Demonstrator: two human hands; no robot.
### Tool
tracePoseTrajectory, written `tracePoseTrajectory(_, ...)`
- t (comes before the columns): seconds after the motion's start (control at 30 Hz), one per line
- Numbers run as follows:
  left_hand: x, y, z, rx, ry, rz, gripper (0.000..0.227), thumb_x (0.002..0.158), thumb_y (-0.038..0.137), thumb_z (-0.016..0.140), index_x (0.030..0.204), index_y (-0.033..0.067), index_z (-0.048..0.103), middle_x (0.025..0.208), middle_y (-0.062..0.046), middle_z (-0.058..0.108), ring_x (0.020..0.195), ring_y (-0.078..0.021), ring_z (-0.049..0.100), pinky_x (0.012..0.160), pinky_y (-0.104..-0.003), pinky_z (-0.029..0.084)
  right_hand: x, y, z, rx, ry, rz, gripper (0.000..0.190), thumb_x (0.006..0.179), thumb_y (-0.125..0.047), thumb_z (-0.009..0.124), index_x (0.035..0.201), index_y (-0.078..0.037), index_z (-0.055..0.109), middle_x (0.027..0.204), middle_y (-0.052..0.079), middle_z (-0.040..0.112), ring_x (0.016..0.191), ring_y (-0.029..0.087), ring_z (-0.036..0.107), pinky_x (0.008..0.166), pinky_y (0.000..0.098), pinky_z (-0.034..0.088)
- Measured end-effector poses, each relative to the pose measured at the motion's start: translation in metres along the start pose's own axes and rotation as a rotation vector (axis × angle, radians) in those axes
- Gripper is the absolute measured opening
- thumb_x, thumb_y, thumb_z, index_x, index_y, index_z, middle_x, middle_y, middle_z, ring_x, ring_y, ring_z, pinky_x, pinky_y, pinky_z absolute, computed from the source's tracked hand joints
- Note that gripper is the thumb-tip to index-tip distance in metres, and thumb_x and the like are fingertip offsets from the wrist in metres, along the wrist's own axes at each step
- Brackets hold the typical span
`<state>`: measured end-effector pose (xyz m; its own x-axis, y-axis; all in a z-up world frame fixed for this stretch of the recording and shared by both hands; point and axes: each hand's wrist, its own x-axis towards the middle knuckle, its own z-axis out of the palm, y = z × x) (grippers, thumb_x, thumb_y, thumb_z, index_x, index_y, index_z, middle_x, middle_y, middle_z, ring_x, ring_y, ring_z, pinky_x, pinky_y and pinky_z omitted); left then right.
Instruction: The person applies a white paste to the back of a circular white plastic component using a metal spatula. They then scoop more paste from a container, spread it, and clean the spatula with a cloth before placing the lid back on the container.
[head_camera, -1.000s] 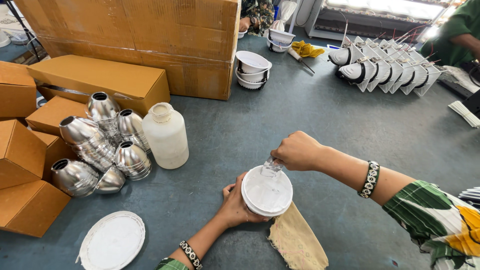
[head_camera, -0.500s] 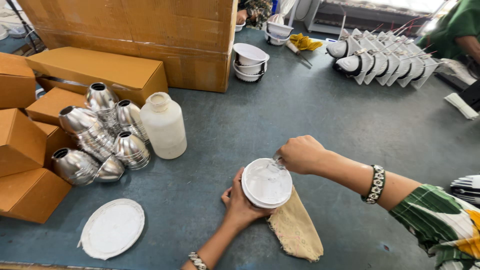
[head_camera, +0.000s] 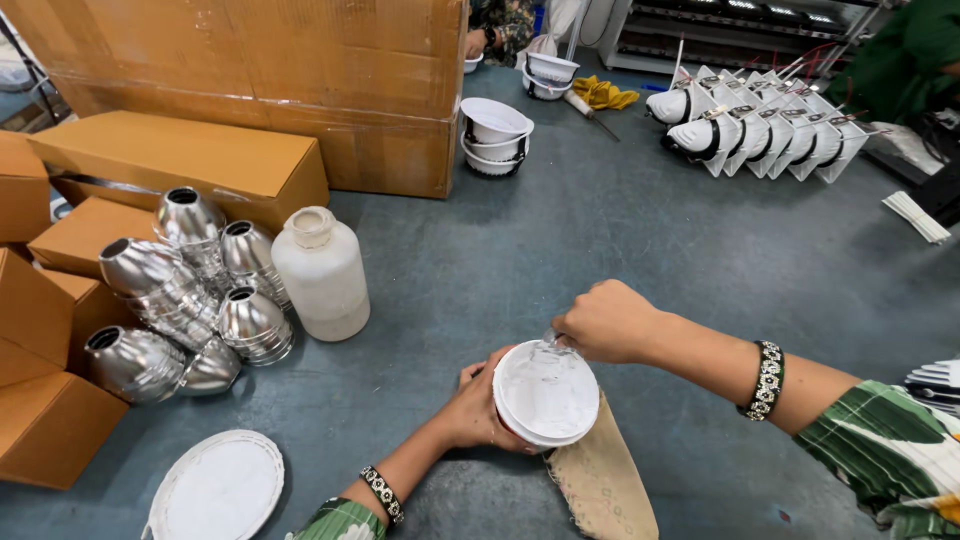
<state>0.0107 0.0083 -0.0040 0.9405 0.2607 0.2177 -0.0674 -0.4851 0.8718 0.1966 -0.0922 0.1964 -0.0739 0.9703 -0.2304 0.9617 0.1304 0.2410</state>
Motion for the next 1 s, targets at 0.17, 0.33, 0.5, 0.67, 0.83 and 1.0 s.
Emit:
tracePoseTrajectory(0.17,-0.011,0.010,0.000,0.050,0.109,-0.085,0.138,0.040,0.057,0.095,0.156,0.0163,0.033,0.150,-0.004,0.052,0.146,-0.0222,0.042,0.116,-0.050,0.018,0.001,0.000,0.003,0.005,0.038,-0.050,0.027,0.090,-0.038,0.066,0.087,-0.012,0.075,0.068,0.010,0.072,0.065,0.034,0.069,0.070,0.0467,0.052)
tracePoseTrajectory(0.33,-0.033,0.010,-0.020,0.091,0.216,-0.225,0.134,0.039,0.057,0.096,0.153,0.0189,0.034,0.145,-0.001,0.056,0.142,-0.0212,0.044,0.118,-0.049,0.019,0.017,-0.010,0.000,0.048,0.050,-0.005,0.026,0.092,-0.035,0.066,0.094,-0.012,0.076,0.070,0.012,0.072,0.066,0.035,0.070,0.064,0.0471,0.054)
tracePoseTrajectory(0.5,-0.055,0.012,-0.028,0.155,0.371,-0.260,0.132,0.039,0.053,0.097,0.150,0.0189,0.034,0.144,-0.001,0.054,0.139,-0.0209,0.044,0.116,-0.048,0.021,0.043,-0.029,-0.005,0.127,0.024,0.044,0.021,0.088,-0.029,0.065,0.093,-0.013,0.078,0.077,0.015,0.072,0.074,0.036,0.070,0.067,0.0497,0.055)
tracePoseTrajectory(0.67,-0.066,0.020,-0.018,0.231,0.476,-0.304,0.132,0.039,0.051,0.099,0.149,0.0185,0.032,0.145,-0.001,0.049,0.139,-0.0211,0.042,0.113,-0.051,0.021,0.045,-0.045,-0.010,0.172,-0.038,0.171,0.020,0.083,-0.025,0.065,0.092,-0.013,0.079,0.082,0.015,0.073,0.079,0.036,0.071,0.070,0.0491,0.057)
tracePoseTrajectory(0.83,-0.069,0.031,0.005,0.257,0.551,-0.375,0.134,0.043,0.052,0.099,0.148,0.0147,0.026,0.145,-0.002,0.048,0.137,-0.0203,0.045,0.112,-0.054,0.019,0.029,-0.049,-0.020,0.348,-0.227,0.302,0.023,0.086,-0.022,0.058,0.094,-0.015,0.079,0.065,0.008,0.075,0.067,0.024,0.077,0.070,0.0397,0.060)
tracePoseTrajectory(1.0,-0.076,0.032,0.016,0.169,0.571,-0.464,0.140,0.042,0.050,0.101,0.151,0.0162,0.021,0.148,-0.004,0.048,0.141,-0.0227,0.043,0.115,-0.052,0.019,0.022,-0.056,-0.027,0.348,-0.255,0.276,0.024,0.088,-0.025,0.058,0.102,-0.017,0.077,0.064,0.006,0.074,0.067,0.022,0.075,0.069,0.0409,0.059)
